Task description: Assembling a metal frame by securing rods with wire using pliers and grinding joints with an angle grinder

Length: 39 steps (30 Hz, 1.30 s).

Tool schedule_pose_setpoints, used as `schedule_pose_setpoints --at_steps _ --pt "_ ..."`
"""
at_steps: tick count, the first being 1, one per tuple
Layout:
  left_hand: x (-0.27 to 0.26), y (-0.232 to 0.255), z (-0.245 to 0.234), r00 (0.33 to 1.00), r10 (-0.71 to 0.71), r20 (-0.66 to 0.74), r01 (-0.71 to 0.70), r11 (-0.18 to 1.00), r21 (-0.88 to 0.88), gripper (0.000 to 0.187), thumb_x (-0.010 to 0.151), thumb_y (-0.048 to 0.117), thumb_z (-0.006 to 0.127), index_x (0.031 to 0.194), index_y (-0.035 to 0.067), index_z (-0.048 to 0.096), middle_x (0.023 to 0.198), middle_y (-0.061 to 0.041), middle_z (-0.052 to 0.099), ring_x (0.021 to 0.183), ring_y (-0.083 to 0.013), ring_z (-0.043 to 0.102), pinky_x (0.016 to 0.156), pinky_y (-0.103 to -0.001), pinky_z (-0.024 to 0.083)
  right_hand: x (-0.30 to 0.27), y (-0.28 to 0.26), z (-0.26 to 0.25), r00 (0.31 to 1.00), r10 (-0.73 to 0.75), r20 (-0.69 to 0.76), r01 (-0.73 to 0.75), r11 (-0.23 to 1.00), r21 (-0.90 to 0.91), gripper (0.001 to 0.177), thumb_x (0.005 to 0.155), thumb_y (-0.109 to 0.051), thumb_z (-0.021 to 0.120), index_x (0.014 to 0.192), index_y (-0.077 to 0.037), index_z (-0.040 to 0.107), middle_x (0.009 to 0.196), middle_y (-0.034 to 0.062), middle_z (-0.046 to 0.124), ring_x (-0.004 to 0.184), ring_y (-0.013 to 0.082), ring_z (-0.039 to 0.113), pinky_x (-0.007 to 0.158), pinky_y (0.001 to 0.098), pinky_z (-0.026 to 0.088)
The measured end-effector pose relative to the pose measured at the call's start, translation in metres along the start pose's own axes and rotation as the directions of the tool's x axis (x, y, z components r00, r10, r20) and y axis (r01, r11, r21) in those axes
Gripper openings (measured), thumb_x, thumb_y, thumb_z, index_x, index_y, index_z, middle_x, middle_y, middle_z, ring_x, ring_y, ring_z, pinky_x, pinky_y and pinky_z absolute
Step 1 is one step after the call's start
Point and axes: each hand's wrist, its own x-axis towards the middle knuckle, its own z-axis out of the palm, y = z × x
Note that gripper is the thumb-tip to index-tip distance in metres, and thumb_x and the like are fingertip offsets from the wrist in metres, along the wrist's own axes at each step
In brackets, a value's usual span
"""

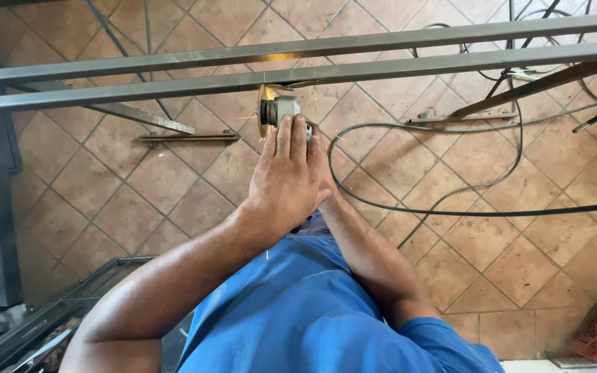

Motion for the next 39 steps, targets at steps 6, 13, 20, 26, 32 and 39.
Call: schedule_pose_setpoints --at_steps 6,13,20,26,32,39 --pt "0.002 -0.001 0.006 0.999 0.007 -0.039 -0.008 1.000 -0.021 0.098 0.082 0.061 0.074 0.149 -0.006 0.046 0.157 -0.040 0.031 0.148 -0.0561 0.025 0.121 -0.060 0.020 0.001 -0.002 0.001 1.000 -0.012 0.003 0.012 1.000 0.018 0.075 0.083 -0.016 0.076 0.149 -0.015 0.042 0.129 0.0178 0.060 0.120 0.0339 0.059 0.105 0.0447 0.049" --pt "0.002 -0.001 0.005 0.997 0.009 -0.071 -0.008 1.000 0.009 0.097 0.081 0.061 0.075 0.147 -0.005 0.049 0.155 -0.039 0.036 0.147 -0.0549 0.028 0.120 -0.059 0.022 -0.002 -0.001 0.001 1.000 -0.018 -0.002 0.018 0.999 0.042 0.076 0.081 -0.015 0.077 0.149 -0.015 0.042 0.128 0.0176 0.060 0.119 0.0333 0.058 0.105 0.0443 0.049" --pt "0.003 -0.003 0.007 0.991 0.009 -0.133 -0.008 1.000 0.006 0.101 0.077 0.061 0.077 0.146 -0.005 0.048 0.155 -0.039 0.036 0.146 -0.0544 0.030 0.121 -0.059 0.022 -0.002 0.005 0.003 1.000 -0.027 0.003 0.027 0.998 0.063 0.078 0.080 -0.014 0.079 0.149 -0.014 0.042 0.127 0.0173 0.059 0.118 0.0327 0.058 0.104 0.0439 0.049" --pt "0.004 -0.004 0.007 0.989 0.013 -0.147 -0.012 1.000 0.008 0.100 0.077 0.060 0.078 0.146 -0.006 0.049 0.154 -0.039 0.037 0.146 -0.0546 0.031 0.120 -0.059 0.023 -0.008 0.002 0.003 1.000 -0.031 -0.002 0.031 0.996 0.080 0.079 0.079 -0.013 0.080 0.149 -0.014 0.043 0.126 0.0171 0.059 0.117 0.0323 0.058 0.104 0.0435 0.049" --pt "0.005 -0.004 0.002 0.992 -0.001 -0.123 0.000 1.000 -0.008 0.102 0.077 0.061 0.077 0.148 -0.006 0.047 0.155 -0.039 0.036 0.147 -0.0542 0.030 0.121 -0.059 0.022 -0.011 0.005 0.005 0.999 -0.039 -0.005 0.040 0.995 0.094 0.080 0.078 -0.012 0.081 0.148 -0.014 0.043 0.125 0.0169 0.059 0.116 0.0318 0.058 0.104 0.0431 0.049" --pt "0.008 -0.006 0.005 0.997 -0.001 -0.082 0.000 1.000 -0.006 0.100 0.079 0.062 0.075 0.148 -0.005 0.047 0.156 -0.038 0.034 0.148 -0.0540 0.027 0.122 -0.059 0.020 -0.015 0.012 0.009 0.999 -0.050 -0.004 0.050 0.993 0.111 0.082 0.076 -0.010 0.082 0.148 -0.014 0.043 0.124 0.0167 0.058 0.115 0.0312 0.058 0.103 0.0427 0.049"
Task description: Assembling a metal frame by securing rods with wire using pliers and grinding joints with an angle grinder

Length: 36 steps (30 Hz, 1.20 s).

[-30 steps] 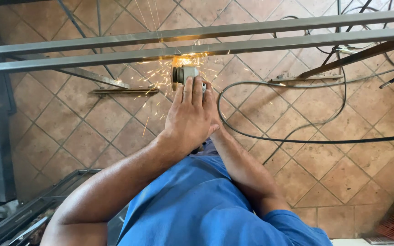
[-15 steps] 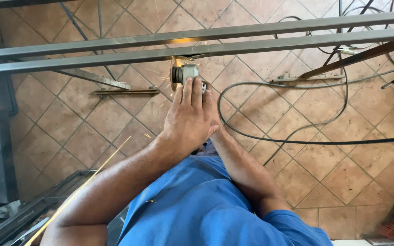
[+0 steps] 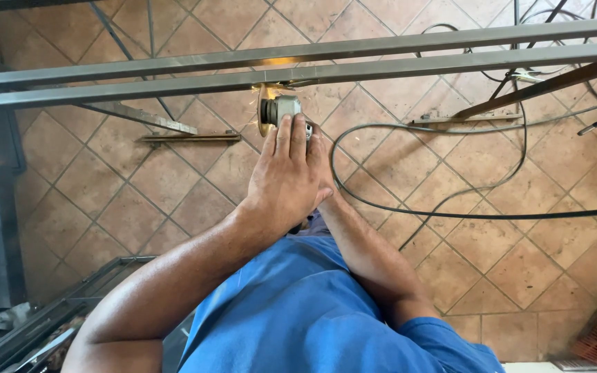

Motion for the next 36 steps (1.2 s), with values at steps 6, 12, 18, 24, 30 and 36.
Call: schedule_pose_setpoints --at_steps 6,12,18,24,30,36 --pt "0.000 0.000 -0.003 1.000 -0.009 -0.009 0.010 1.000 0.014 0.100 0.080 0.062 0.075 0.149 -0.005 0.046 0.156 -0.038 0.035 0.148 -0.0532 0.028 0.122 -0.058 0.020 0.026 -0.041 0.068 1.000 -0.009 0.001 0.009 1.000 0.016 0.083 0.075 -0.009 0.083 0.148 -0.013 0.043 0.123 0.0165 0.058 0.114 0.0307 0.058 0.103 0.0423 0.049" --pt "0.001 0.000 -0.014 0.999 -0.007 0.032 0.008 1.000 -0.019 0.094 0.084 0.060 0.074 0.148 -0.005 0.049 0.157 -0.038 0.034 0.148 -0.0530 0.029 0.121 -0.059 0.021 0.033 -0.049 0.090 1.000 -0.017 -0.001 0.017 0.999 0.032 0.084 0.074 -0.008 0.085 0.148 -0.013 0.044 0.122 0.0163 0.058 0.113 0.0302 0.057 0.102 0.0420 0.049" --pt "-0.005 -0.005 0.026 0.998 0.012 -0.060 -0.013 1.000 -0.010 0.096 0.077 0.059 0.078 0.143 -0.005 0.053 0.150 -0.038 0.043 0.143 -0.0523 0.037 0.119 -0.058 0.026 0.038 -0.053 0.091 0.999 -0.039 0.014 0.038 0.999 0.031 0.086 0.073 -0.007 0.086 0.147 -0.013 0.044 0.121 0.0161 0.057 0.112 0.0298 0.057 0.102 0.0416 0.049" --pt "-0.051 -0.030 0.048 0.947 -0.001 -0.322 -0.087 0.962 -0.258 0.085 0.075 0.052 0.081 0.140 0.001 0.060 0.140 -0.023 0.059 0.128 -0.0395 0.059 0.110 -0.048 0.043 0.049 -0.052 0.101 0.994 -0.028 0.108 0.031 0.999 -0.021 0.087 0.071 -0.006 0.087 0.147 -0.013 0.044 0.120 0.0159 0.057 0.111 0.0293 0.057 0.102 0.0412 0.049" --pt "-0.146 -0.084 0.088 0.675 -0.678 -0.290 0.364 0.648 -0.669 0.044 0.080 0.053 0.079 0.111 0.024 0.066 0.107 0.001 0.058 0.102 -0.0247 0.065 0.083 -0.039 0.054 0.077 -0.060 0.191 0.914 0.121 0.388 -0.164 0.983 0.080 0.074 0.074 -0.015 0.092 0.137 -0.013 0.051 0.112 0.0090 0.063 0.100 0.0214 0.062 0.087 0.0400 0.057" --pt "-0.214 -0.162 0.163 0.596 -0.705 0.386 0.161 -0.366 -0.917 0.090 0.075 0.043 0.090 0.148 0.008 0.049 0.119 -0.015 0.073 0.106 -0.0262 0.073 0.087 -0.038 0.058 0.033 -0.077 0.334 0.821 0.264 0.506 -0.430 0.870 0.243 0.039 0.089 -0.017 0.076 0.113 0.012 0.066 0.087 0.0330 0.072 0.074 0.0373 0.076 0.062 0.0480 0.066"
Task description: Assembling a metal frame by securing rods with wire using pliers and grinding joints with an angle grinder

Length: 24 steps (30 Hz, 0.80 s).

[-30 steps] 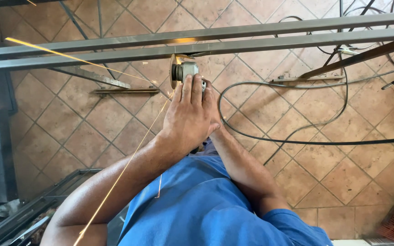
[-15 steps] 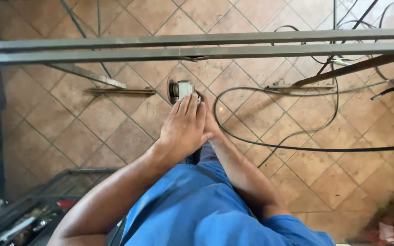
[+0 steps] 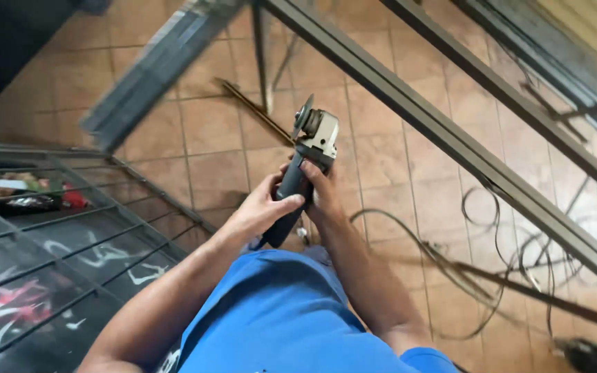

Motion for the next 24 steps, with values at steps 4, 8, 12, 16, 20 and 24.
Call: schedule_pose_setpoints --at_steps 4,8,12,16,20,24 --pt "-0.027 0.029 -0.097 0.980 0.065 -0.189 -0.017 0.969 0.246 0.069 0.067 0.045 0.091 0.121 0.011 0.066 0.105 -0.022 0.071 0.103 -0.0384 0.070 0.080 -0.051 0.053 0.032 0.051 0.066 0.997 0.004 0.077 -0.004 1.000 0.001 0.040 0.092 -0.013 0.074 0.127 0.001 0.060 0.104 0.0262 0.071 0.094 0.0377 0.074 0.080 0.0534 0.063" --pt "-0.037 0.066 -0.192 0.895 0.298 -0.333 0.016 0.723 0.690 0.072 0.072 0.052 0.084 0.130 0.020 0.059 0.115 -0.012 0.068 0.109 -0.0347 0.069 0.086 -0.052 0.055 0.041 0.044 0.106 0.899 0.074 0.432 0.086 0.937 -0.339 0.082 0.096 -0.019 0.075 0.162 -0.012 0.027 0.144 0.0229 0.055 0.134 0.0352 0.053 0.113 0.0512 0.043" --pt "-0.002 0.058 -0.260 0.733 0.600 -0.320 0.135 0.332 0.933 0.084 0.074 0.062 0.081 0.137 0.011 0.056 0.107 -0.007 0.060 0.097 -0.0293 0.069 0.075 -0.046 0.058 0.034 0.065 0.100 0.867 0.263 0.424 -0.001 0.850 -0.527 0.078 0.093 -0.014 0.076 0.158 -0.009 0.033 0.133 0.0262 0.064 0.126 0.0372 0.062 0.108 0.0500 0.048" --pt "0.035 0.045 -0.289 0.693 0.664 -0.281 0.163 0.235 0.958 0.087 0.067 0.054 0.087 0.135 0.009 0.056 0.103 -0.007 0.056 0.092 -0.0287 0.066 0.070 -0.045 0.057 0.017 0.068 0.098 0.887 0.340 0.314 -0.121 0.825 -0.552 0.070 0.089 -0.010 0.076 0.151 -0.003 0.045 0.125 0.0252 0.066 0.118 0.0339 0.065 0.104 0.0475 0.051" --pt "0.045 0.048 -0.289 0.690 0.670 -0.274 0.146 0.242 0.959 0.091 0.064 0.049 0.092 0.137 0.010 0.054 0.104 -0.007 0.053 0.094 -0.0285 0.061 0.070 -0.044 0.054 0.003 0.070 0.097 0.898 0.342 0.275 -0.148 0.827 -0.543 0.056 0.091 -0.005 0.074 0.143 -0.005 0.055 0.118 0.0166 0.071 0.111 0.0240 0.070 0.099 0.0371 0.055" --pt "0.044 0.056 -0.286 0.751 0.576 -0.323 0.186 0.285 0.940 0.096 0.069 0.053 0.087 0.148 0.015 0.048 0.106 -0.007 0.056 0.095 -0.0291 0.060 0.071 -0.046 0.052 -0.004 0.065 0.104 0.877 0.393 0.277 -0.167 0.790 -0.590 0.053 0.091 -0.007 0.075 0.141 -0.005 0.057 0.117 0.0175 0.072 0.110 0.0243 0.070 0.098 0.0385 0.055"
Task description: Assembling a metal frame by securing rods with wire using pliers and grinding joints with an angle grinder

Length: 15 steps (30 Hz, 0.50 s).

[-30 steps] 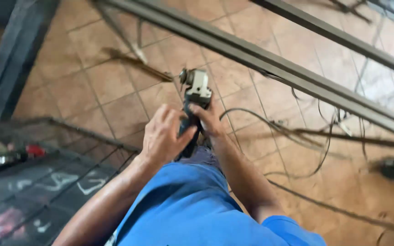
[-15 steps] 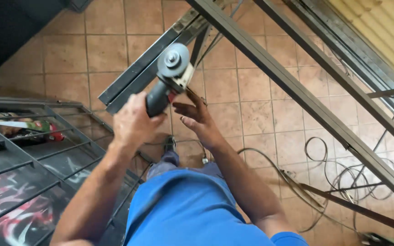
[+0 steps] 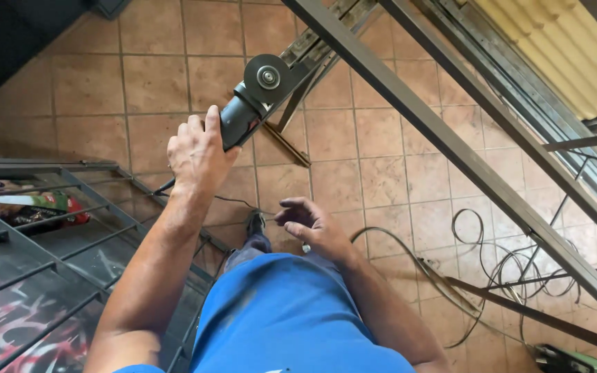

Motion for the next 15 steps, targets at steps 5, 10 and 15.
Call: schedule_pose_setpoints --at_steps 5,10,15 --pt "-0.001 0.005 -0.017 0.994 -0.032 0.105 0.034 0.999 -0.014 0.108 0.069 0.057 0.086 0.157 0.015 0.040 0.112 -0.010 0.057 0.101 -0.0304 0.060 0.075 -0.047 0.052 -0.005 0.000 -0.001 1.000 0.007 -0.009 -0.007 1.000 -0.027 0.049 0.092 -0.006 0.074 0.138 -0.004 0.059 0.116 0.0159 0.073 0.108 0.0223 0.071 0.097 0.0362 0.056" --pt "-0.016 0.022 -0.048 0.988 0.068 -0.139 -0.091 0.982 -0.166 0.102 0.070 0.047 0.092 0.152 0.006 0.048 0.138 -0.018 0.050 0.131 -0.0384 0.046 0.098 -0.051 0.042 -0.013 -0.013 -0.009 0.999 -0.030 -0.044 0.030 0.999 -0.019 0.046 0.092 -0.005 0.072 0.137 -0.003 0.059 0.115 0.0149 0.074 0.106 0.0215 0.072 0.095 0.0363 0.056" --pt "-0.037 0.096 -0.040 0.899 0.349 -0.265 -0.434 0.617 -0.657 0.048 0.076 0.031 0.086 0.118 0.015 0.070 0.116 -0.008 0.064 0.107 -0.0351 0.065 0.089 -0.046 0.053 -0.051 -0.015 -0.041 0.881 -0.163 -0.445 0.215 0.974 0.070 0.016 0.099 -0.006 0.064 0.108 0.005 0.069 0.090 0.0202 0.074 0.084 0.0257 0.076 0.078 0.0384 0.064"
